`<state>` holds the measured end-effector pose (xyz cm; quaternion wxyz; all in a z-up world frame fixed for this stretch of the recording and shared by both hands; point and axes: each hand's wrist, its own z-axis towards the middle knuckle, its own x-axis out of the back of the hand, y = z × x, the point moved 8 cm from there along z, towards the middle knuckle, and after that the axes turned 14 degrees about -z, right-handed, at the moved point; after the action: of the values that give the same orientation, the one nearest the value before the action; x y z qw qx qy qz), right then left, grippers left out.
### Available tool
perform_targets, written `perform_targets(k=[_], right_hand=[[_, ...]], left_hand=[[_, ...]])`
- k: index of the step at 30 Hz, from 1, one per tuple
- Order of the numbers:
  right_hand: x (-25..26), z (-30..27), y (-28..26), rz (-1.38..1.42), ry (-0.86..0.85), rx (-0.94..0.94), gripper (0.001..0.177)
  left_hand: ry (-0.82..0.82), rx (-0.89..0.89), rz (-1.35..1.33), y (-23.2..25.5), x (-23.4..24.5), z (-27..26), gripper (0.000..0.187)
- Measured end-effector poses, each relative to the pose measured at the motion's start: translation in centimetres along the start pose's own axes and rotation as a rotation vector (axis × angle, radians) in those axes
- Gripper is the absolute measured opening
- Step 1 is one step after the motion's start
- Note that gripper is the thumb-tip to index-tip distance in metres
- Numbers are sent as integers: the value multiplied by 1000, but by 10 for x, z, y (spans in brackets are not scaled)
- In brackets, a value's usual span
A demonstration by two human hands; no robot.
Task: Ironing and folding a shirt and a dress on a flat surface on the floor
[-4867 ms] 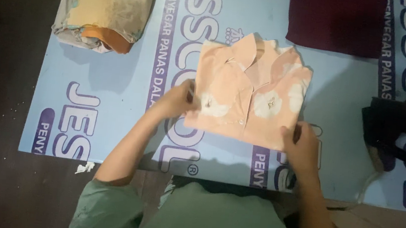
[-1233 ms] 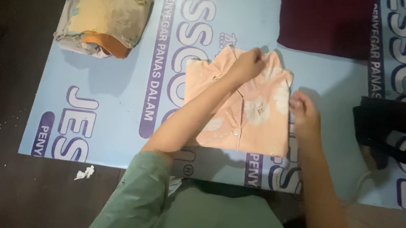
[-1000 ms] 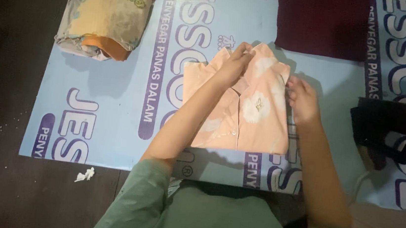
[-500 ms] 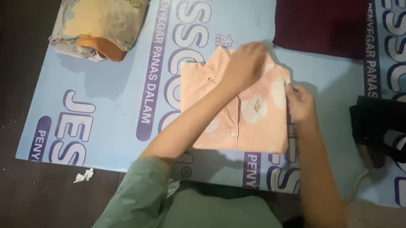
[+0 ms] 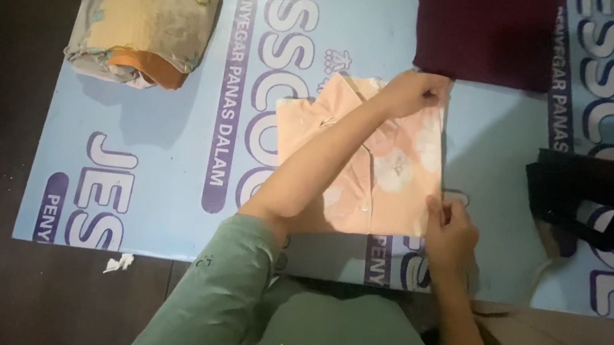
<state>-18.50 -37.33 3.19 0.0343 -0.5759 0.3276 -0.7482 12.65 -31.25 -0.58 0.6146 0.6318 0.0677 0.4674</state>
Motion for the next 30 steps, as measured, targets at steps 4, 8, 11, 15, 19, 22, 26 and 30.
perform_targets(k=[4, 8, 11, 15, 19, 22, 26, 30], right_hand=[[14, -17, -29, -248, 143, 231, 31], [-11, -19, 31, -382, 150, 183, 41], [-14, -13, 27, -564, 14, 83, 40], [-3, -4, 9, -643, 117, 125, 45], [-13, 3, 6, -494, 150, 150, 32], [-9, 4, -5, -511, 100, 140, 32], [-19, 3, 19, -567, -3, 68, 36], [43, -25, 10, -237, 224, 131, 26]], left_hand=[[60, -19, 100, -20, 0, -12, 36], [66, 16, 190, -28, -5, -21, 40], [128, -2, 249, 4, 13, -28, 24], [141, 79, 51, 4, 25, -27, 22], [99, 161, -102, 26, 31, -25, 20], [142, 236, -96, 21, 40, -28, 29], [226, 144, 98, 34, 45, -27, 12], [286, 211, 54, 53, 99, -49, 38]])
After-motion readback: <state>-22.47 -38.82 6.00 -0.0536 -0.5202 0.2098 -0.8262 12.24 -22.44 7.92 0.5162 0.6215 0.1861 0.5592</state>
